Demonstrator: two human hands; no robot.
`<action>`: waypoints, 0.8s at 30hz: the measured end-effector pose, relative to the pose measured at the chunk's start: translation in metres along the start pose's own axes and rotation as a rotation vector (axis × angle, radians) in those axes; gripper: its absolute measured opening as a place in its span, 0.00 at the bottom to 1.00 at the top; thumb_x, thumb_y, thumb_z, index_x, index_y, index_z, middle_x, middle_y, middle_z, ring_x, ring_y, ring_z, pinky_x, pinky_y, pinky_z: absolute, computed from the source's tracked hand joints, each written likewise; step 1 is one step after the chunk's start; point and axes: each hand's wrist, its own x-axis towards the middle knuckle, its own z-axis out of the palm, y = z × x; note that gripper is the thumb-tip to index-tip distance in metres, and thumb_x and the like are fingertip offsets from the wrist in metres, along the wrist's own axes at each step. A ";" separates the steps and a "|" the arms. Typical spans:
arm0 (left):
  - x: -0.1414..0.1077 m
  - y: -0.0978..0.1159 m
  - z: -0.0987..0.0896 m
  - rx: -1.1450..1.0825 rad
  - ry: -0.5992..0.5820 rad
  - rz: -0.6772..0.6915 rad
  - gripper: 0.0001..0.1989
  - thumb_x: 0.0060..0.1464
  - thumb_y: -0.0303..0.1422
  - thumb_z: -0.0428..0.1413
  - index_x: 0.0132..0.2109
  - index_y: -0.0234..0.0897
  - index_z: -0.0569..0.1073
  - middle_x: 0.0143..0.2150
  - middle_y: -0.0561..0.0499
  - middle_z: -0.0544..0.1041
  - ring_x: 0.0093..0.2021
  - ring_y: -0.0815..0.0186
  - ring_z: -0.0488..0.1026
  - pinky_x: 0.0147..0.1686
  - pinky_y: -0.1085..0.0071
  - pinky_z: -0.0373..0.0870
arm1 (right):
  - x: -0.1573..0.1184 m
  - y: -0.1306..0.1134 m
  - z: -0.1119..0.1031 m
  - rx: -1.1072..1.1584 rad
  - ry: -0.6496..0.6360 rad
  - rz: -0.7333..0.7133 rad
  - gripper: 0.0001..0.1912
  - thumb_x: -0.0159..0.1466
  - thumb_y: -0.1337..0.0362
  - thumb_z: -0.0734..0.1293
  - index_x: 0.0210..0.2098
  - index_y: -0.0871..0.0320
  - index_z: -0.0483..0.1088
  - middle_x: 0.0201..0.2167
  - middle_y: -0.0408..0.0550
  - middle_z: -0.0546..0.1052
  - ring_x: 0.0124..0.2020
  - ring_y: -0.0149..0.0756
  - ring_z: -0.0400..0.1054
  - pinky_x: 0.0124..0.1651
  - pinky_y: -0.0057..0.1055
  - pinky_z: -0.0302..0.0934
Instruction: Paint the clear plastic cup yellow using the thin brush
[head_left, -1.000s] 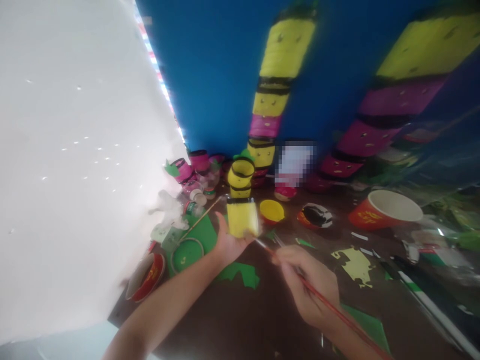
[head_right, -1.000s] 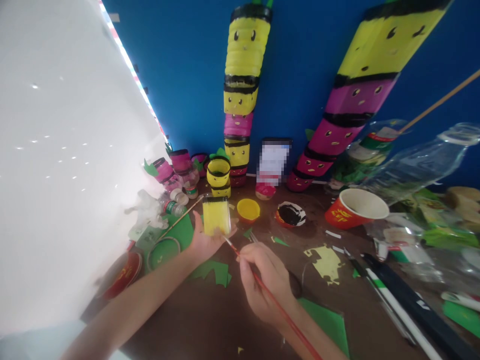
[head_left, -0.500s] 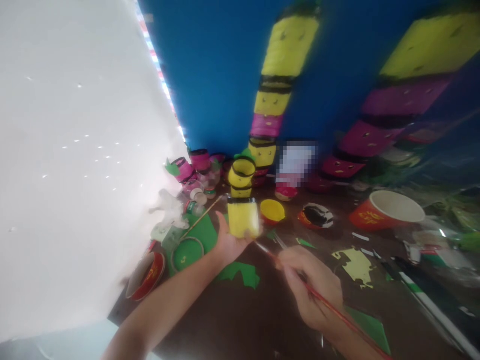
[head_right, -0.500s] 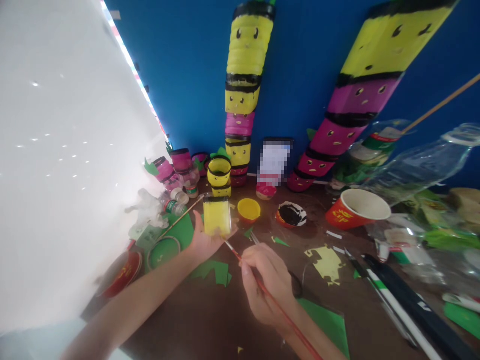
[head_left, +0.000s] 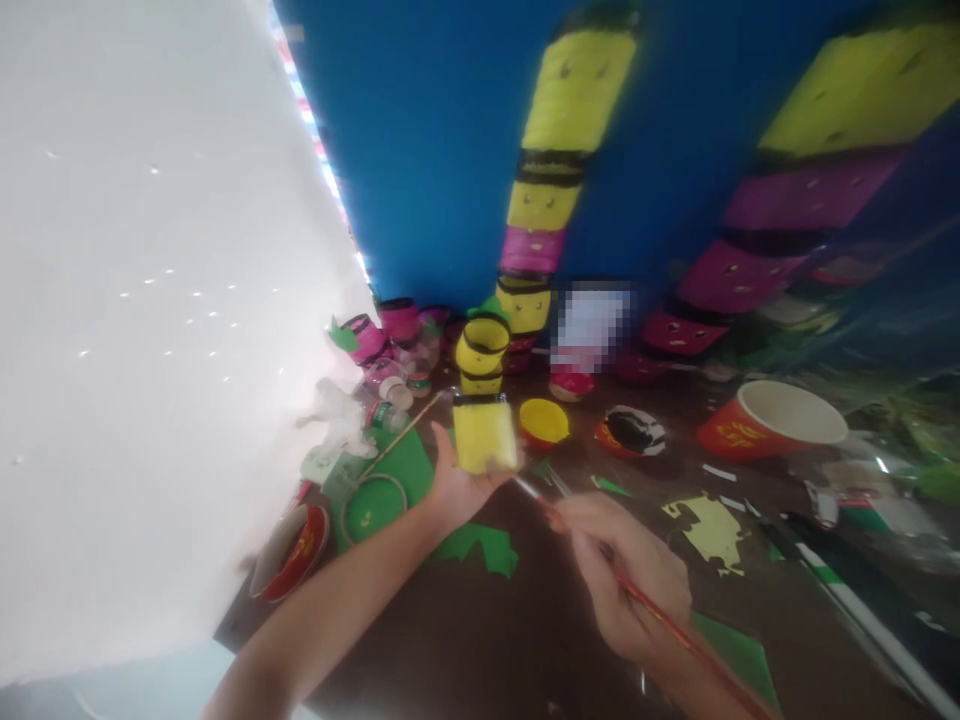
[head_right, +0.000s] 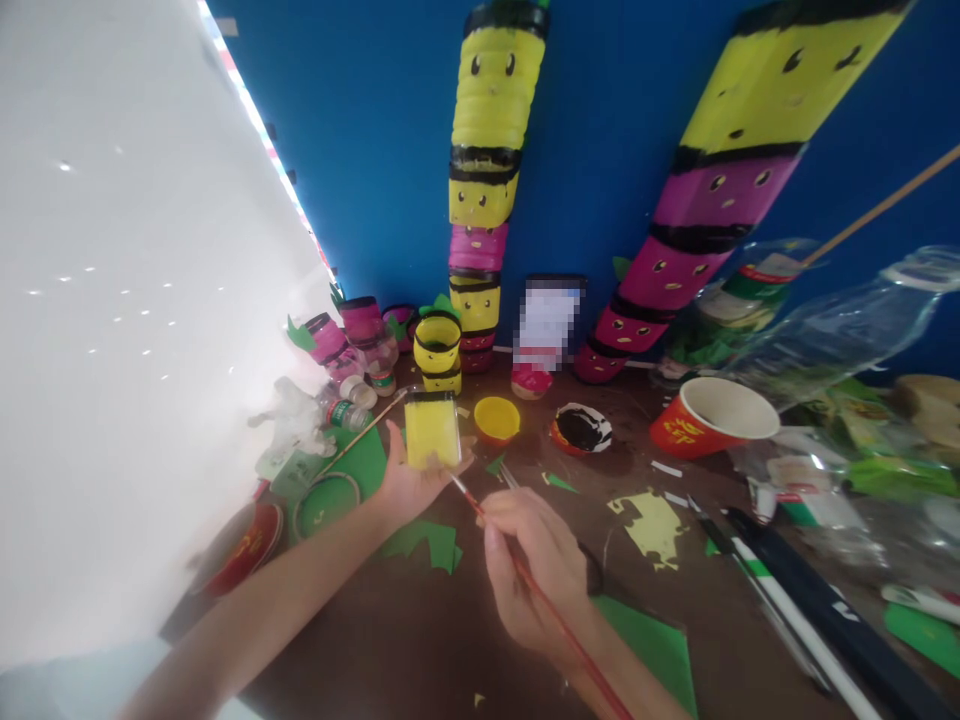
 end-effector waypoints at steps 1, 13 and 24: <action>0.000 0.000 0.000 -0.002 -0.001 -0.003 0.43 0.49 0.60 0.40 0.56 0.24 0.65 0.43 0.34 0.75 0.45 0.53 0.73 0.46 0.60 0.68 | 0.001 0.000 0.002 -0.014 0.024 -0.001 0.09 0.60 0.73 0.58 0.34 0.55 0.66 0.30 0.45 0.75 0.33 0.33 0.72 0.36 0.30 0.68; 0.001 0.000 -0.003 0.023 -0.033 -0.004 0.42 0.49 0.60 0.39 0.52 0.26 0.69 0.43 0.35 0.76 0.44 0.54 0.74 0.48 0.59 0.68 | 0.000 -0.003 0.000 0.003 -0.010 0.017 0.09 0.60 0.73 0.58 0.33 0.55 0.66 0.29 0.45 0.75 0.32 0.34 0.72 0.35 0.31 0.68; 0.000 0.000 0.000 -0.009 -0.016 0.010 0.40 0.50 0.59 0.40 0.52 0.26 0.69 0.42 0.36 0.76 0.43 0.54 0.74 0.47 0.57 0.68 | -0.003 0.000 0.001 0.069 -0.037 -0.053 0.12 0.58 0.76 0.57 0.35 0.56 0.66 0.32 0.47 0.76 0.37 0.34 0.73 0.40 0.33 0.69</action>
